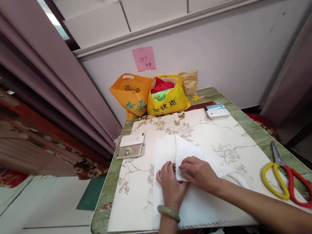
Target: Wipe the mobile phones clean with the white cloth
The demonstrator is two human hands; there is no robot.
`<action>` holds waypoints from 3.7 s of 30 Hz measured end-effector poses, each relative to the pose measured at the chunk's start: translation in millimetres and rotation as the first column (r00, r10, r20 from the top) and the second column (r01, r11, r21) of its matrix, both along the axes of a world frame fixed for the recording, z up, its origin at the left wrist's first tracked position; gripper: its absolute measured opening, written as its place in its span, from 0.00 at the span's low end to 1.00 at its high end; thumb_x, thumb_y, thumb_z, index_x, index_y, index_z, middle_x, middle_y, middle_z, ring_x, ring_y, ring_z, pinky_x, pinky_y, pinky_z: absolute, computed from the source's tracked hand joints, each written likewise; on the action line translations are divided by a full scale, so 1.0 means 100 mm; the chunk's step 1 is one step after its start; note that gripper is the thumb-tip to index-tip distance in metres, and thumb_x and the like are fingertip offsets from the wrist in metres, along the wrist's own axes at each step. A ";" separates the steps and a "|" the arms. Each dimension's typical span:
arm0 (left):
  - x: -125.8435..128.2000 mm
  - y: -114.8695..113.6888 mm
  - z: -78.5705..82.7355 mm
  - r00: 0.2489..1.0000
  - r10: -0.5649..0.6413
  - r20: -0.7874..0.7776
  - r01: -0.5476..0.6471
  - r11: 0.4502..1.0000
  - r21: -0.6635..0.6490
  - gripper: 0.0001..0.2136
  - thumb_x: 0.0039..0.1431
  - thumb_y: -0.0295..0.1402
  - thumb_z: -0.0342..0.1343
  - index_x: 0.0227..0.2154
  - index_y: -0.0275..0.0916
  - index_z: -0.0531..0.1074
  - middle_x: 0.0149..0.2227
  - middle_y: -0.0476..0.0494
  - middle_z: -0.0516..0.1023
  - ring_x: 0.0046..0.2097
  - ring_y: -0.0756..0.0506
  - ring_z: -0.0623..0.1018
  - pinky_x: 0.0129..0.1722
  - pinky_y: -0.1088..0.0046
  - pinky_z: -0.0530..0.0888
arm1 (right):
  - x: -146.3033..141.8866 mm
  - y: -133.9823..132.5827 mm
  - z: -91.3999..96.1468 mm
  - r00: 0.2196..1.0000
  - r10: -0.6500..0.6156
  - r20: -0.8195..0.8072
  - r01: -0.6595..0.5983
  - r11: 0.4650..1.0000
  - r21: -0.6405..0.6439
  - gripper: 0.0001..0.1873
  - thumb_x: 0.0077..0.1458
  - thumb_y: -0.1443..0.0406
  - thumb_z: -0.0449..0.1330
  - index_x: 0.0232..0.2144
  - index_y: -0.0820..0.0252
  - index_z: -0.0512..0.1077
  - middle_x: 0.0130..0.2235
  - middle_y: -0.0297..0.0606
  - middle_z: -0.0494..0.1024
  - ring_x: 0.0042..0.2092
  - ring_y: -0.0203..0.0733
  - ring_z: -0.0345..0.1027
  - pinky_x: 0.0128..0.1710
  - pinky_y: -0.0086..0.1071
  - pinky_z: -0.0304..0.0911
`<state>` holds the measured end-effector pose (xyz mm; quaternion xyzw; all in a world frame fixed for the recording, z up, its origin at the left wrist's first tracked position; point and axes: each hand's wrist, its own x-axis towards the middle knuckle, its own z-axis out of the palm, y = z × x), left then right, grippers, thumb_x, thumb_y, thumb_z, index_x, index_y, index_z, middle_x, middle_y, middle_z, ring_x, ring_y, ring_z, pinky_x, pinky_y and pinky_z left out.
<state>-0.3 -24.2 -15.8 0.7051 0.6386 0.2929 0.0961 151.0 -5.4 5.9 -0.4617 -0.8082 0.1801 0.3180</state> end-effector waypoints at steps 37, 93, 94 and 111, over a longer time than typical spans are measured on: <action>-0.03 0.02 0.05 0.990 -0.130 -0.056 0.136 0.980 0.147 0.11 0.64 0.38 0.50 0.40 0.41 0.75 0.42 0.42 0.78 0.45 0.42 0.75 0.47 0.61 0.66 | 0.58 0.82 -0.07 0.715 -0.565 -0.412 0.482 0.825 -0.295 0.22 0.52 0.46 0.57 0.28 0.59 0.73 0.25 0.33 0.73 0.25 0.36 0.60 0.27 0.29 0.57; 0.02 0.03 0.02 1.000 -0.009 -0.007 0.010 0.988 0.153 0.07 0.63 0.35 0.52 0.30 0.41 0.65 0.29 0.48 0.71 0.33 0.46 0.71 0.34 0.70 0.69 | 0.66 0.90 -0.02 0.866 -0.499 0.019 0.499 0.867 0.005 0.14 0.62 0.61 0.52 0.29 0.57 0.74 0.32 0.37 0.75 0.33 0.39 0.65 0.34 0.31 0.52; 0.02 0.03 0.02 1.000 -0.011 -0.009 0.012 0.989 0.148 0.07 0.62 0.35 0.52 0.30 0.41 0.65 0.29 0.48 0.71 0.33 0.46 0.71 0.34 0.70 0.69 | 0.64 0.87 0.00 0.845 -0.531 -0.062 0.532 0.847 0.007 0.14 0.63 0.60 0.52 0.30 0.57 0.74 0.33 0.36 0.75 0.32 0.38 0.65 0.33 0.31 0.53; 0.00 0.02 0.00 0.999 -0.038 0.002 0.038 0.991 0.126 0.03 0.60 0.32 0.54 0.31 0.41 0.65 0.31 0.47 0.72 0.36 0.44 0.73 0.36 0.68 0.71 | 0.16 0.56 0.13 0.937 -0.300 0.178 0.230 0.915 0.331 0.15 0.64 0.60 0.53 0.28 0.57 0.73 0.30 0.34 0.74 0.30 0.35 0.63 0.29 0.31 0.47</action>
